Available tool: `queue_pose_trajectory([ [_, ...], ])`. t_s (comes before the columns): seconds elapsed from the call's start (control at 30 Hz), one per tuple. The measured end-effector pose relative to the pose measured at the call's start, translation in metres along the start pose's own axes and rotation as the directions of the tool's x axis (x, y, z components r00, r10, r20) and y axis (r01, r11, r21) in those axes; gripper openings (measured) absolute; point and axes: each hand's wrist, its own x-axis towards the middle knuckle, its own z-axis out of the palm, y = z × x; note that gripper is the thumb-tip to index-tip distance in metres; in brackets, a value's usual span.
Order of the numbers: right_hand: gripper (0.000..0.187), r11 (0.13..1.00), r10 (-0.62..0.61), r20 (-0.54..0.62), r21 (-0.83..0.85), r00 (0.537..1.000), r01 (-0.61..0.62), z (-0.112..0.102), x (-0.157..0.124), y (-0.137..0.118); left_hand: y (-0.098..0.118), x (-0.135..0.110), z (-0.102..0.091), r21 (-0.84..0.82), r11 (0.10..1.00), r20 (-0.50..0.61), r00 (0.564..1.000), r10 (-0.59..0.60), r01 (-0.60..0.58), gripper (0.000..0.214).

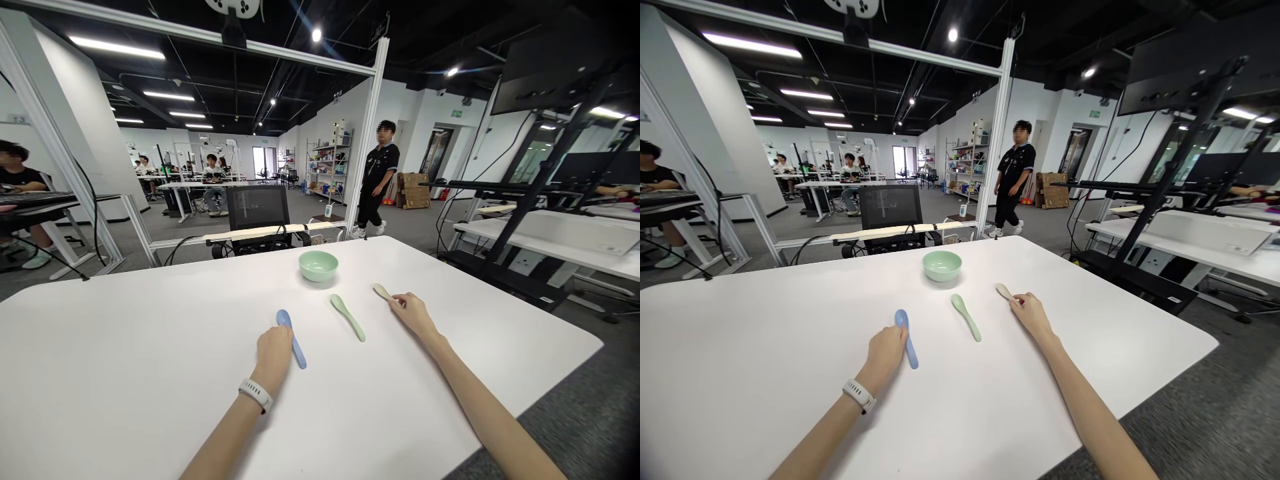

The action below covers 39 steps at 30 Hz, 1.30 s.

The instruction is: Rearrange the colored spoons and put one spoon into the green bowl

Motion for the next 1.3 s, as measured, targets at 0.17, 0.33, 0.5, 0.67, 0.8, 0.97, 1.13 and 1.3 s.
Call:
queue_pose_trajectory([
  [0.17, 0.063, 1.0, 0.006, -0.012, 0.014, 1.0, -0.006, -0.0029, -0.0008, -0.0044, -0.0006, -0.0012, -0.0017, -0.013, 1.0, -0.015, 1.0, 0.009, -0.009, 0.054],
  [0.33, 0.061, 0.999, 0.017, -0.014, 0.028, 1.0, -0.016, -0.0032, -0.0016, -0.0054, -0.0008, -0.0019, -0.0003, -0.009, 1.0, -0.024, 1.0, 0.009, -0.009, 0.049],
  [0.5, 0.063, 1.0, 0.016, -0.008, 0.011, 1.0, -0.016, -0.0021, -0.0013, -0.0041, -0.0004, -0.0024, -0.0004, 0.0, 1.0, -0.019, 1.0, 0.01, -0.01, 0.045],
  [0.67, 0.062, 1.0, 0.014, -0.008, 0.008, 1.0, -0.014, -0.0018, -0.0005, -0.0037, -0.0007, -0.0014, 0.0008, 0.01, 1.0, -0.013, 1.0, 0.002, -0.001, 0.035],
  [0.8, 0.062, 1.0, 0.014, -0.013, 0.013, 1.0, -0.014, -0.0015, -0.0004, -0.0035, -0.0005, -0.0011, 0.0012, 0.015, 1.0, -0.002, 1.0, 0.002, -0.002, 0.032],
  [0.97, 0.064, 0.999, 0.014, -0.019, 0.03, 1.0, -0.013, -0.0014, -0.0016, -0.0026, 0.0001, -0.0021, -0.0007, 0.015, 1.0, 0.005, 1.0, 0.009, -0.009, 0.032],
  [1.13, 0.065, 0.999, 0.017, -0.02, 0.029, 1.0, -0.017, -0.0024, -0.0018, -0.003, 0.0001, -0.0029, -0.0008, -0.001, 1.0, -0.015, 1.0, 0.012, -0.012, 0.033],
  [1.3, 0.065, 1.0, 0.028, -0.016, 0.01, 0.999, -0.028, -0.0014, -0.0008, -0.0023, -0.0001, -0.0025, -0.0001, -0.021, 1.0, -0.037, 0.999, 0.006, -0.007, 0.048],
])
